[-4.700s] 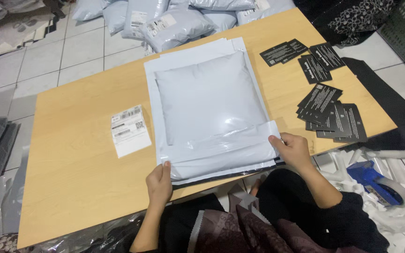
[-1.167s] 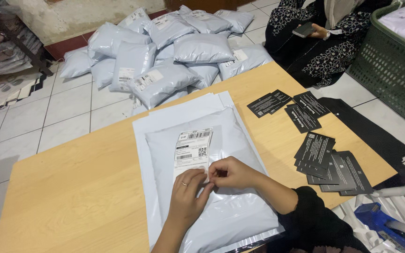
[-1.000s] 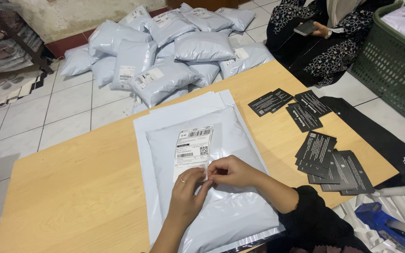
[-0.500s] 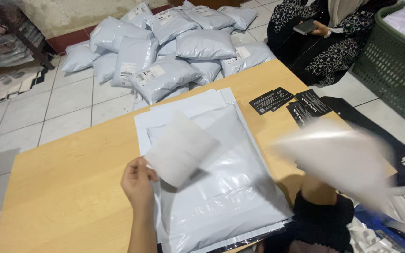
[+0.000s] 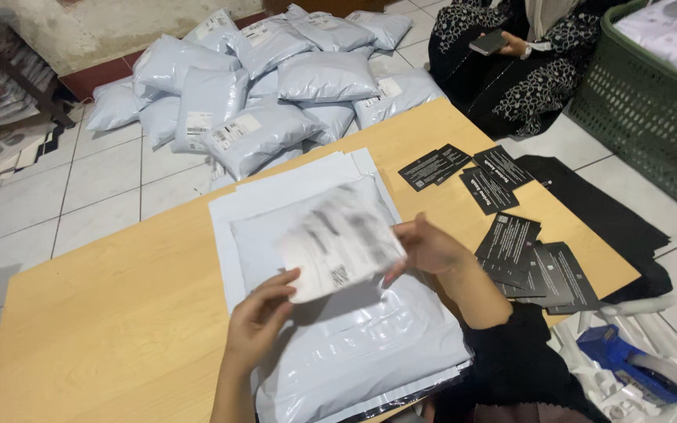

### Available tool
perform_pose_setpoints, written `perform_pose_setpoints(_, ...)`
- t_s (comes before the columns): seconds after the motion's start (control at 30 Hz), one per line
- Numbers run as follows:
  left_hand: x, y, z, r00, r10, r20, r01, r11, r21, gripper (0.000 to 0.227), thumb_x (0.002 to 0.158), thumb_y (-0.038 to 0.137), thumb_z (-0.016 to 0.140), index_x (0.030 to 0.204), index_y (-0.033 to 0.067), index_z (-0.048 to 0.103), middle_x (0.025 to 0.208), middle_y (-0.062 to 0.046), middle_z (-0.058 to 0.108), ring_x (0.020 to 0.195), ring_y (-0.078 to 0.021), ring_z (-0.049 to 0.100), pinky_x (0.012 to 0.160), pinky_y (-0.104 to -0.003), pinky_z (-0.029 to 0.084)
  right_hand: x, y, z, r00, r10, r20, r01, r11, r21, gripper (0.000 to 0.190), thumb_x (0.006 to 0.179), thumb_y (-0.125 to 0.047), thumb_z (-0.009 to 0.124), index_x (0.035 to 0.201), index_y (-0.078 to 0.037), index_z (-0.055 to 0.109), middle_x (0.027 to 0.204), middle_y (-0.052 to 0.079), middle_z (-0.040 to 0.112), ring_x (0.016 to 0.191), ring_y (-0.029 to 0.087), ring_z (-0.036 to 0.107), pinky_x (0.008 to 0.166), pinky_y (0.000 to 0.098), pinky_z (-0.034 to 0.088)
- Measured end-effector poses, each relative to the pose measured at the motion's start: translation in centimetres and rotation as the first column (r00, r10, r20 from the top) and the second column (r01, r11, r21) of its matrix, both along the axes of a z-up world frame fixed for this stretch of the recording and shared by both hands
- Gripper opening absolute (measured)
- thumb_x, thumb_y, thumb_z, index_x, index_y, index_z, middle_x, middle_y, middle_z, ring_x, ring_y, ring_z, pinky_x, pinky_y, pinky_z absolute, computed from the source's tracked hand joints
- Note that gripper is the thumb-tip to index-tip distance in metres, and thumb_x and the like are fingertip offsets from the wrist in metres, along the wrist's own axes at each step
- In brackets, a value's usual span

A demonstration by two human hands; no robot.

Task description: The person folds black garments and places them into white poly mailers. They seal the mailers, affix shipping labels, and stack the completed packages on the table. The process is repeated for multiple items.

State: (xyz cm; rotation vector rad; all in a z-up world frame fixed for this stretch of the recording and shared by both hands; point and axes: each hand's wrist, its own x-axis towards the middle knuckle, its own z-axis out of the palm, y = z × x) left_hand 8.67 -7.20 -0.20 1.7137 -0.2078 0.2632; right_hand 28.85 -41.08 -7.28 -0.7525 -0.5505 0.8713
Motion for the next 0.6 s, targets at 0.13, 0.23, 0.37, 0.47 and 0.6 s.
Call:
perform_pose_setpoints(0.13, -0.1, 0.1, 0.5, 0.992, -0.069, -0.102, 0.076, 0.995, 0.064, 0.022, 0.086, -0.003, 0.070, 0.107, 0.0020, 0.073, 0.140, -0.013, 0.067, 0.116, -0.0242, 0.069, 0.099, -0.034, 0.057, -0.5, 1.8, -0.9, 0.990, -0.141, 0.026, 0.144, 0.982, -0.127, 0.046, 0.099, -0.035, 0.066, 0.114, 0.009, 0.065, 0.109, 0.019, 0.072, 0.093, 0.023, 0.072, 0.084, 0.0380, 0.060)
perform_pose_setpoints(0.23, -0.1, 0.3, 1.0, 0.996, -0.077, -0.035, 0.081, 0.991, 0.103, 0.019, 0.085, -0.004, 0.071, 0.103, 0.0001, 0.073, 0.140, -0.015, 0.066, 0.132, -0.0251, 0.061, 0.106, -0.037, 0.050, -0.4, 1.7, 0.1, 0.963, -0.233, 0.138, 0.266, 0.909, -0.322, 0.022, 0.094, -0.011, 0.073, 0.107, 0.007, 0.072, 0.094, 0.012, 0.075, 0.075, 0.014, 0.067, 0.066, 0.0284, 0.053)
perform_pose_setpoints(0.37, -0.3, 0.4, 1.5, 0.999, -0.051, -0.019, 0.053, 0.981, 0.184, 0.017, 0.085, -0.001, 0.073, 0.102, 0.0013, 0.074, 0.138, -0.014, 0.068, 0.131, -0.0261, 0.063, 0.106, -0.038, 0.050, -1.1, 2.2, 2.1, 0.949, -0.259, 0.181, 0.315, 0.816, -0.484, 0.013, 0.089, -0.003, 0.072, 0.100, 0.004, 0.075, 0.077, 0.008, 0.074, 0.059, 0.011, 0.062, 0.054, 0.0242, 0.049)
perform_pose_setpoints(0.47, -0.3, 0.4, 1.8, 0.999, -0.045, 0.005, 0.043, 0.979, 0.199, 0.020, 0.083, -0.001, 0.075, 0.102, 0.0014, 0.074, 0.137, -0.014, 0.068, 0.132, -0.0267, 0.062, 0.107, -0.038, 0.049, -1.7, 2.5, 3.3, 0.945, -0.239, 0.222, 0.318, 0.825, -0.467, 0.011, 0.091, -0.002, 0.070, 0.099, 0.005, 0.074, 0.081, 0.008, 0.075, 0.063, 0.010, 0.065, 0.057, 0.0241, 0.052)
perform_pose_setpoints(0.6, -0.4, 0.7, 1.8, 0.997, -0.059, 0.049, 0.045, 0.969, 0.242, 0.023, 0.080, -0.001, 0.076, 0.103, 0.0004, 0.073, 0.135, -0.015, 0.068, 0.129, -0.0269, 0.063, 0.105, -0.039, 0.050, -1.7, 2.1, 4.2, 0.916, -0.268, 0.299, 0.384, 0.803, -0.456, 0.014, 0.092, -0.002, 0.070, 0.103, 0.005, 0.075, 0.088, 0.010, 0.076, 0.072, 0.012, 0.068, 0.066, 0.0253, 0.055)
